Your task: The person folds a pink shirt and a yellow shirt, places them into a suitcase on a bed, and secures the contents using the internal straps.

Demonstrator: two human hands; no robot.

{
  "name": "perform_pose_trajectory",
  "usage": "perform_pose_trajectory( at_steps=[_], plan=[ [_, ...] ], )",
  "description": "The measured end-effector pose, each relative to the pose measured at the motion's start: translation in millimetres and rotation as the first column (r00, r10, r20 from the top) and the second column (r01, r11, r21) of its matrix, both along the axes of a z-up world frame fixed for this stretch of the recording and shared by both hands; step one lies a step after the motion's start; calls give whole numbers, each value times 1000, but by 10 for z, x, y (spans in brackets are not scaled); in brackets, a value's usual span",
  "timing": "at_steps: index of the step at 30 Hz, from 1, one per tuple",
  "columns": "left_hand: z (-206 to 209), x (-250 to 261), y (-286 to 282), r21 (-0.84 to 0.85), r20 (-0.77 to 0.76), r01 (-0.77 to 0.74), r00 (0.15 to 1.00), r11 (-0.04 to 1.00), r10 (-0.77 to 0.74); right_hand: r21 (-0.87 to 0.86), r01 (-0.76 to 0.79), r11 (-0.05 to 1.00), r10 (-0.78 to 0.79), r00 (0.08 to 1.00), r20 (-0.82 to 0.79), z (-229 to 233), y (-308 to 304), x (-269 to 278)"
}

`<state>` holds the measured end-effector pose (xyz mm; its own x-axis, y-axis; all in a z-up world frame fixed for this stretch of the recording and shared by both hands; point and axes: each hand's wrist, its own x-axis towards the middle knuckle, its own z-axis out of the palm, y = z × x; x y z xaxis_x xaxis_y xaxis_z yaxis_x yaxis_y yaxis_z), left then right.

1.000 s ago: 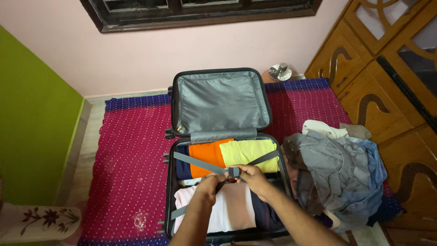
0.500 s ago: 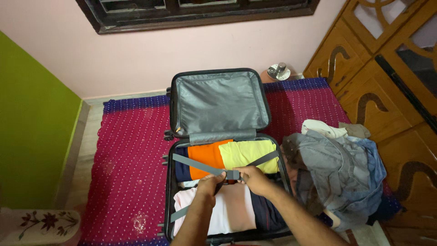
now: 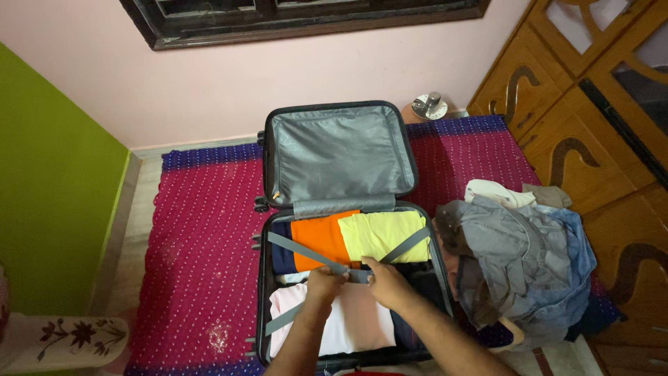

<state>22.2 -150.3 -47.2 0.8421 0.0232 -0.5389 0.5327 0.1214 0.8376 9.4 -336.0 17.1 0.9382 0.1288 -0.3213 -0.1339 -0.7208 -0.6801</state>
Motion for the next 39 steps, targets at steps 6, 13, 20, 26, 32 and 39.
perform_pose_trajectory(
  at_steps=[6,13,20,26,32,39],
  plan=[
    [531,-64,-3,575,-215,345,939,742,-270,-314,-111,943,114,993,-7,200,43,-180],
    [644,-269,-96,912,-276,374,864,171,-420,-513,-211,832,266,963,34,266,180,-529],
    [716,-567,169,784,-484,590,389,-192,-784,-506,-533,678,514,836,-191,73,45,-826],
    [705,-643,288,797,-487,560,375,-226,-789,-404,-643,650,516,765,-387,-5,10,-606],
    [761,-562,284,694,-550,689,318,-210,-772,-367,-679,636,516,727,-452,-29,22,-567],
    [700,-485,284,665,-536,730,321,-156,-781,-392,-669,632,506,739,-445,-126,44,-558]
  ],
)
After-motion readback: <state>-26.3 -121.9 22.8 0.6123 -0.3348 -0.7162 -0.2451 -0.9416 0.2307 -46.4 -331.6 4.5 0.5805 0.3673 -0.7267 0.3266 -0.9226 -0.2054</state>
